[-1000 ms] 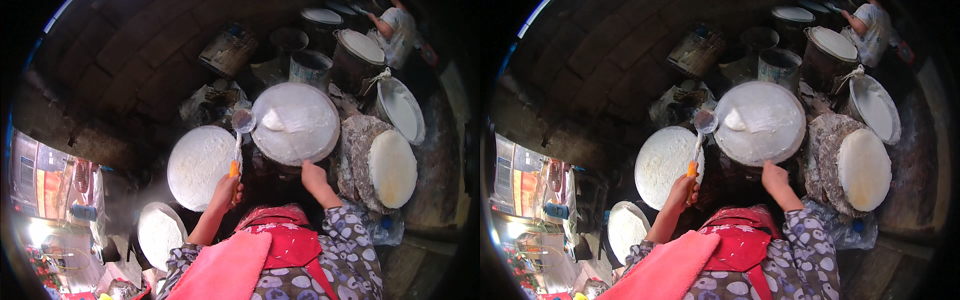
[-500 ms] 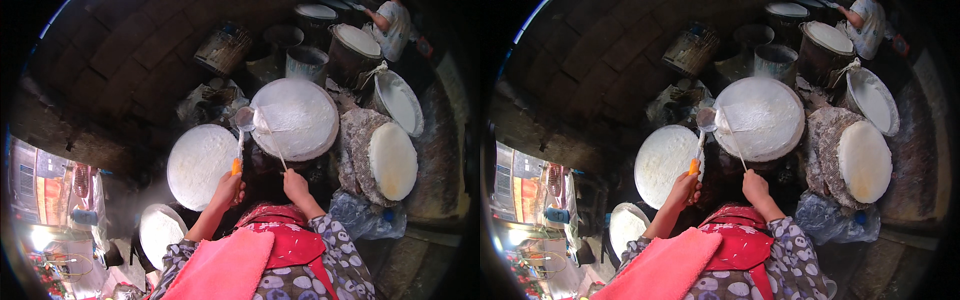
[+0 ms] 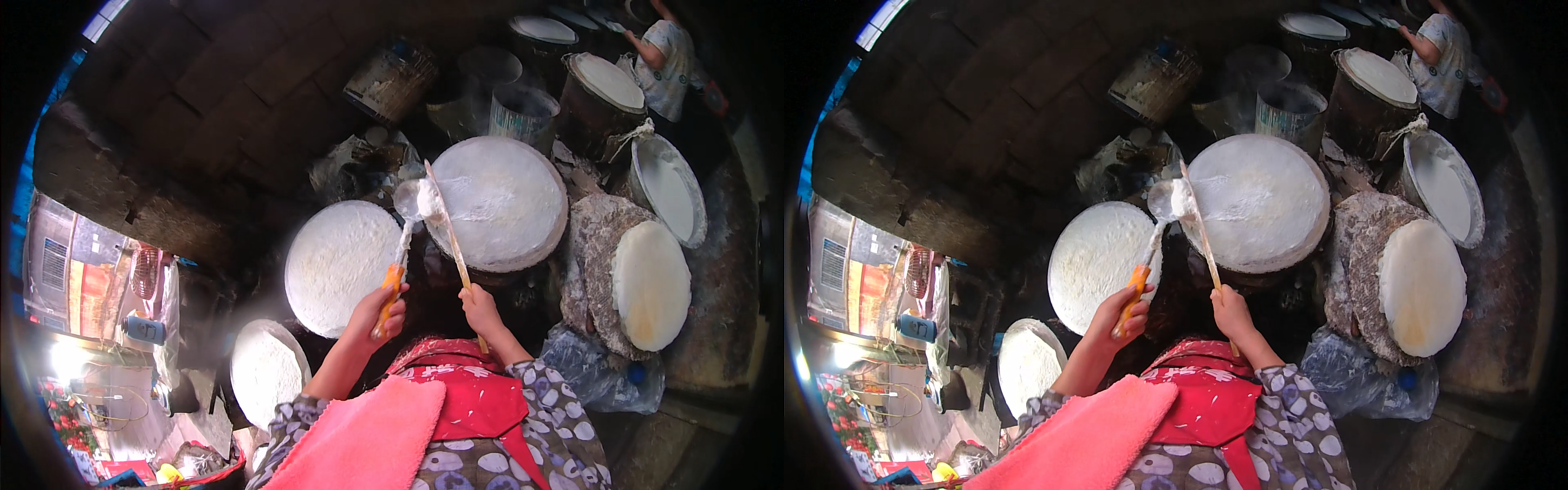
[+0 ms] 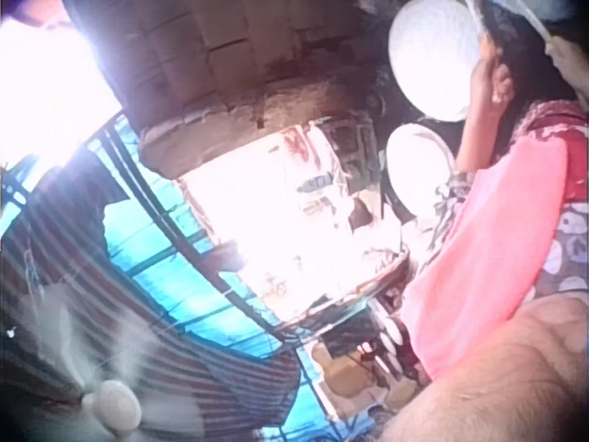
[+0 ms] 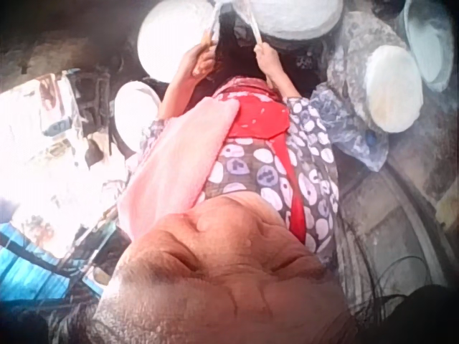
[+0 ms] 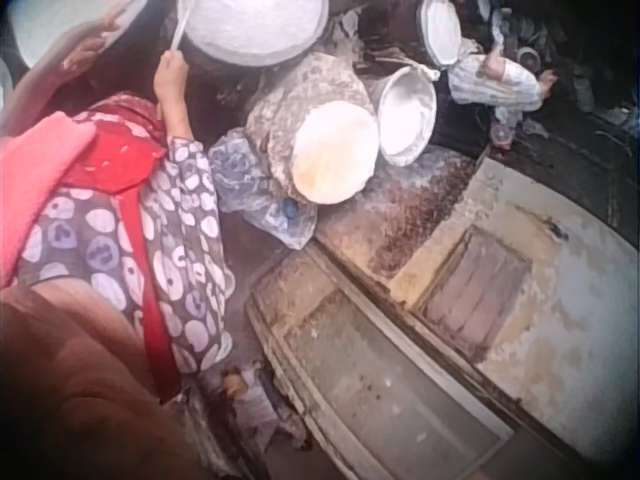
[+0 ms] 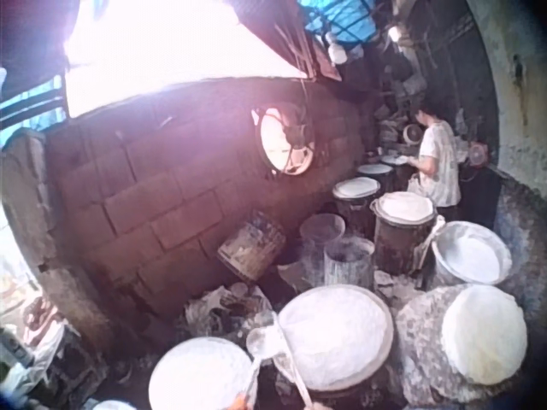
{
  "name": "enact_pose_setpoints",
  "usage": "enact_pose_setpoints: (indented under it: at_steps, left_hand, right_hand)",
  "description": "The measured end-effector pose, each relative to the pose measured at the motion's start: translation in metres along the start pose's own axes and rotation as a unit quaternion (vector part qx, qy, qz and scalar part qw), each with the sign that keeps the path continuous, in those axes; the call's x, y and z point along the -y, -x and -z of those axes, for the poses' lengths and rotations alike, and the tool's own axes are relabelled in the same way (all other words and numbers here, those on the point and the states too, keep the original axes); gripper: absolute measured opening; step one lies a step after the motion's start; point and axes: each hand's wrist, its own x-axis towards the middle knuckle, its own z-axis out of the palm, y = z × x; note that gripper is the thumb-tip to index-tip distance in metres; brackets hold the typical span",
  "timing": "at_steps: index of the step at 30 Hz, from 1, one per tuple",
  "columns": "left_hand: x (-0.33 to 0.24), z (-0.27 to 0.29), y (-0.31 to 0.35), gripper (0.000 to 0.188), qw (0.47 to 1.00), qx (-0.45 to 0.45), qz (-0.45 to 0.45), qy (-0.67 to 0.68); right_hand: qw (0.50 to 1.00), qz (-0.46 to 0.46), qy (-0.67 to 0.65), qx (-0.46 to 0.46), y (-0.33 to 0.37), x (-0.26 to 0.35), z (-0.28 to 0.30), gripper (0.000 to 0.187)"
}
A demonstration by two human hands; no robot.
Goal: The person wipes hot griddles with a cloth, ladles batter onto the surfaces, spreads it into thin layers using a wooden stick, and removes the cooked sheets.
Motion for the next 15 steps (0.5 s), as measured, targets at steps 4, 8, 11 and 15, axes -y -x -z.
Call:
enact_pose_setpoints:
  at_steps: [4, 8, 11, 15]
  left_hand:
    - [0.016, -0.006, 0.032, 0.041, 0.987, 0.104, -0.069, 0.102]
    - [-0.002, -0.013, 0.007, 0.038, 0.957, 0.131, 0.012, 0.257]
    - [-0.007, -0.030, 0.020, 0.038, 0.947, 0.167, -0.007, 0.273]
    - [-0.006, -0.044, 0.053, 0.044, 0.916, 0.223, -0.069, 0.326]
  right_hand:
    - [0.986, 0.145, 0.059, -0.064, 0.013, 0.048, 0.037, 0.022]
    - [0.963, 0.248, 0.079, -0.076, 0.004, 0.059, 0.053, 0.018]
    - [0.965, 0.207, 0.131, -0.098, -0.016, 0.037, 0.088, 0.021]
    - [0.969, 0.068, 0.214, -0.103, -0.053, -0.009, 0.146, 0.030]
